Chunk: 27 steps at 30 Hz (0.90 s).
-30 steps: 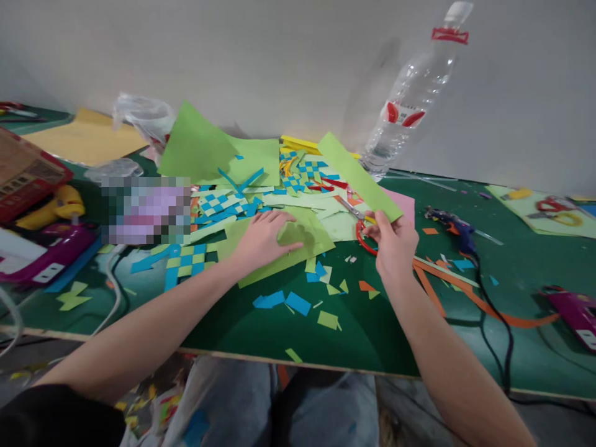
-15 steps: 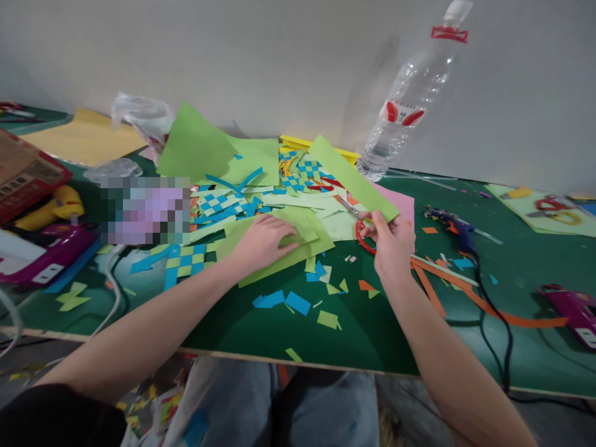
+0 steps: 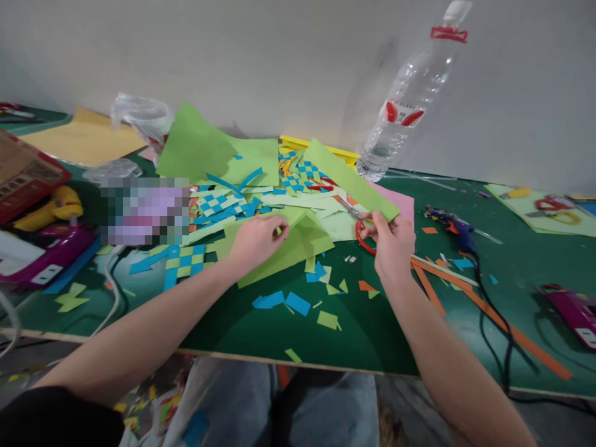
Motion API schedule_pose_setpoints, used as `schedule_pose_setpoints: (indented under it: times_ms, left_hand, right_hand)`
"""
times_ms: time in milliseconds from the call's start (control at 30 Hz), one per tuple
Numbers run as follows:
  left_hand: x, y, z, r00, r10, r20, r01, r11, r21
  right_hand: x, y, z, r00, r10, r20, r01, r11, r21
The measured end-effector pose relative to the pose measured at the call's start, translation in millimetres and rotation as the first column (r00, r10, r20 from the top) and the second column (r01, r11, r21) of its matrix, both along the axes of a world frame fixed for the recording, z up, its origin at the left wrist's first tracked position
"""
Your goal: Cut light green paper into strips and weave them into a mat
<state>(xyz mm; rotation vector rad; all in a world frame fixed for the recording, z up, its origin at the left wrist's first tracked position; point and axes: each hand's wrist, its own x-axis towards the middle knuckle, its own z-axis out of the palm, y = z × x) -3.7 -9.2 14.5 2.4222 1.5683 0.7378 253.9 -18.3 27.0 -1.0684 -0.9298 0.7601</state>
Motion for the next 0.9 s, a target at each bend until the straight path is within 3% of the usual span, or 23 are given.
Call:
schedule_pose_setpoints:
  times_ms: [300, 433, 667, 800, 900]
  left_hand:
    - [0.4, 1.3, 1.1, 0.993, 0.06, 0.098, -0.049, 0.992, -0.114]
    - [-0.2, 2.1, 5.7, 0.945, 0.132, 0.298, -0.083, 0.982, -0.171]
    - [-4.2, 2.5, 12.3, 0.674, 0.106, 0.731, -0.072, 0.994, -0.078]
    - [-5.6, 7.2, 14.4, 0.488, -0.004, 0.873, -0.106, 0.992, 0.063]
    - [-11.2, 15.9, 14.8, 0.331, -0.031, 0.943, -0.182, 0.979, 0.096]
  right_hand:
    - [1.8, 1.6, -2.4, 1.0, 0.0, 0.019, 0.0, 1.0, -0.011]
    - [0.7, 0.6, -1.2, 1.0, 0.002, 0.029, -0.002, 1.0, -0.013]
    - [1.4, -0.6, -1.9, 0.999, 0.02, 0.047, -0.019, 0.999, -0.038]
    - [0.9, -0.3, -1.5, 0.999, 0.022, 0.05, -0.02, 0.999, -0.038]
    - [0.1, -0.6, -0.7, 0.999, 0.024, 0.038, -0.023, 0.999, -0.034]
